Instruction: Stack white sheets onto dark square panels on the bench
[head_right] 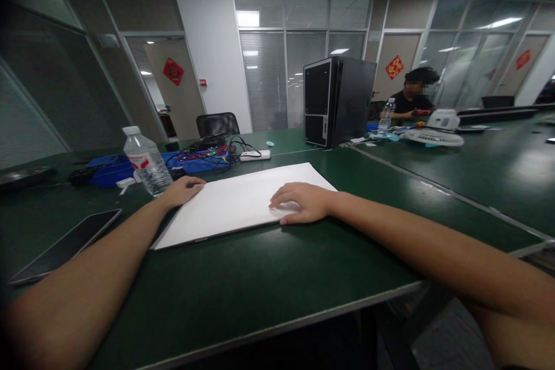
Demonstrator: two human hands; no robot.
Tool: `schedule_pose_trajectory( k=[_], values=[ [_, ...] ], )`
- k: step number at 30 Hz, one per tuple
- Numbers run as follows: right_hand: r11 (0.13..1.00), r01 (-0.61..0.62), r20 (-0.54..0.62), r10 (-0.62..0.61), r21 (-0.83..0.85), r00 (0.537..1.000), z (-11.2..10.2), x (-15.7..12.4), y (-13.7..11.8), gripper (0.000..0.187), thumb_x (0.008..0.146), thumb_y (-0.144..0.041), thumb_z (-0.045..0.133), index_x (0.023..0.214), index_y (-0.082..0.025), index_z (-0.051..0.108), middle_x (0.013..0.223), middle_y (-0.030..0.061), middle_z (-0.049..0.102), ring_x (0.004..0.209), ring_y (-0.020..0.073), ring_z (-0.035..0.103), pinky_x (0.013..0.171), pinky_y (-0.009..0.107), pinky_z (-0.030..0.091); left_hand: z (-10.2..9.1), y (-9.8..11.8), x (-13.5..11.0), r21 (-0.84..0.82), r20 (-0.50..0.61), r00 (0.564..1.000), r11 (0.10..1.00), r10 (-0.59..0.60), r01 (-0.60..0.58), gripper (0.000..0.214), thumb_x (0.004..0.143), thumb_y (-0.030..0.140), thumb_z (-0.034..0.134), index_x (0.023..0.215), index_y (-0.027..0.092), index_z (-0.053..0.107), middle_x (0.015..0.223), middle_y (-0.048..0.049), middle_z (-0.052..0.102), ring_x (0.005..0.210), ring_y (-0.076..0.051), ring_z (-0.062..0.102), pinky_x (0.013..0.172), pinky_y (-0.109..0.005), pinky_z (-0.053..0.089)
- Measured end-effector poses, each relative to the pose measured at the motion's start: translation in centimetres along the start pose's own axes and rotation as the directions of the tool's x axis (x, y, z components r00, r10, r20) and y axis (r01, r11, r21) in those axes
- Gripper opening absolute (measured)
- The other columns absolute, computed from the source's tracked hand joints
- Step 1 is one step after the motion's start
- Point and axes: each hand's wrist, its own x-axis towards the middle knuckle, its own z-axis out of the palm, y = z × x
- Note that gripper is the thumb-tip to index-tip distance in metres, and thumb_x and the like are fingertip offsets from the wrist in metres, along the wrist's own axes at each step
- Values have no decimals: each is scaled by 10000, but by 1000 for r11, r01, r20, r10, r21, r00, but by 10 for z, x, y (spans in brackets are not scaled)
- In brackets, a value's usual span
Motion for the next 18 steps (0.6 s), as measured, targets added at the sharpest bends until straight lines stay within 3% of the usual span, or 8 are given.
schedule_pose_trajectory(
  k=[7,10,12,15,17,18],
  values=[
    [995,-93,9,94,-43,996,-7,-6,14,588,987,-584,682,1445,-215,676,1449,120,689,1328,250,647,1153,447,486,-1,4,-1,10,1,1000,1000,-19,19,518,860,559,555,1141,235,845,1217,-96,816,1166,-317,731,1033,-387,557],
    [957,-259,-51,255,-128,966,-15,-16,32,545,1024,-565,610,1439,-219,682,1473,110,679,1365,249,622,1182,437,460,-2,5,-2,15,-6,1000,1000,-25,25,503,864,545,560,1136,235,848,1229,-96,812,1155,-317,733,1042,-389,552],
    [866,-456,-143,434,-207,889,-20,-26,46,517,1057,-528,543,1410,-185,700,1457,148,684,1358,292,624,1174,482,460,-2,6,-2,18,-11,1000,999,-28,29,500,866,539,561,1138,234,849,1235,-97,810,1141,-317,737,1047,-392,551],
    [621,-729,-253,684,-290,684,-27,-42,64,462,1072,-504,525,1252,-152,764,1262,174,762,1192,309,707,1063,506,533,-1,6,-2,21,-15,999,999,-29,29,496,866,539,565,1146,241,847,1246,-93,807,1151,-314,734,1047,-387,551],
    [483,-811,-263,778,-330,570,-30,-49,70,413,1062,-518,579,1176,-165,762,1151,123,776,1080,259,731,1003,482,569,0,5,-1,23,-14,999,999,-28,29,491,869,538,565,1149,246,844,1257,-90,807,1183,-311,723,1053,-379,545],
    [439,-827,-255,805,-352,536,-31,-51,71,400,1053,-526,609,1170,-170,749,1138,99,768,1056,237,728,994,473,577,0,4,-1,24,-13,1000,999,-28,28,491,873,536,560,1151,245,843,1263,-91,805,1197,-309,718,1058,-376,542]
  ],
)
